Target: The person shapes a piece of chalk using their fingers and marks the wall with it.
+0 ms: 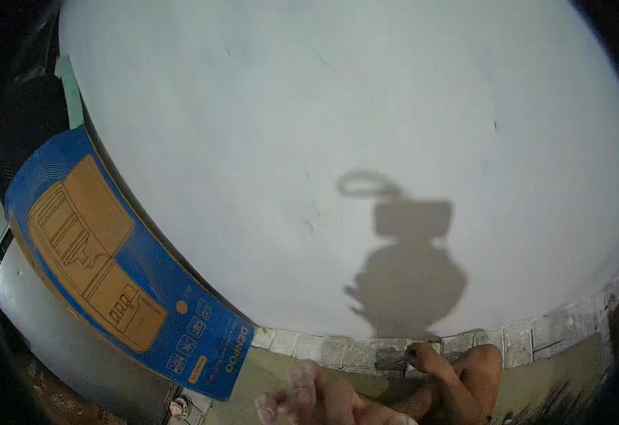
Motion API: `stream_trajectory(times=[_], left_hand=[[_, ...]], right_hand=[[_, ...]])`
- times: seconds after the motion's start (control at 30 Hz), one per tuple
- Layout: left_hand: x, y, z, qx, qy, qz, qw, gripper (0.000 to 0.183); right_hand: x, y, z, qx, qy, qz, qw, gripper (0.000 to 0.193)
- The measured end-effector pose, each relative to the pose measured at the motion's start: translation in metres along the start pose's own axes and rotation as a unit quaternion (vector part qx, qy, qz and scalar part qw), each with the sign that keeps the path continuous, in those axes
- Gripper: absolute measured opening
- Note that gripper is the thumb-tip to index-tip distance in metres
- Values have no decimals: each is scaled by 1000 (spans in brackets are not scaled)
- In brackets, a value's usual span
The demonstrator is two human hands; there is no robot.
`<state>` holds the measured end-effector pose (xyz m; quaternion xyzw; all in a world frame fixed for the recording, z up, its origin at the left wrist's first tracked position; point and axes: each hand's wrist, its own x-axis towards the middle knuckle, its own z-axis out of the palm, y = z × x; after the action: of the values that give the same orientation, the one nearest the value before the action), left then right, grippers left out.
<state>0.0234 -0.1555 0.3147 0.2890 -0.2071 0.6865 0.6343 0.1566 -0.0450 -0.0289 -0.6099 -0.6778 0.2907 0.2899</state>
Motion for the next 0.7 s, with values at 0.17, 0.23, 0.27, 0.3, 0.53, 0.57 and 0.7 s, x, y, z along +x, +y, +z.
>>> stream_trajectory(times=[0.17,0.23,0.27,0.3,0.53,0.57,0.7], left_hand=[[2,2,-6,8,-6,2,1000,41],[2,2,-11,11,-6,3,1000,40],[2,3,-16,12,-7,2,1000,40],[0,2,-20,18,-10,0,1000,40],[-23,-17,-149,295,36,-97,950,37],[-26,-16,-183,424,39,-146,893,37],[-52,7,-327,773,-141,-326,526,25]], right_hand=[[0,-1,-3,19,-49,-8,999,19],[-1,-1,-3,7,-32,-26,999,19],[-2,0,-2,20,-23,-20,999,17],[-2,1,0,33,-13,-13,999,16],[-9,28,23,25,-30,-6,999,18],[-6,31,25,24,-25,-10,999,18],[10,31,30,69,69,-100,990,19]])
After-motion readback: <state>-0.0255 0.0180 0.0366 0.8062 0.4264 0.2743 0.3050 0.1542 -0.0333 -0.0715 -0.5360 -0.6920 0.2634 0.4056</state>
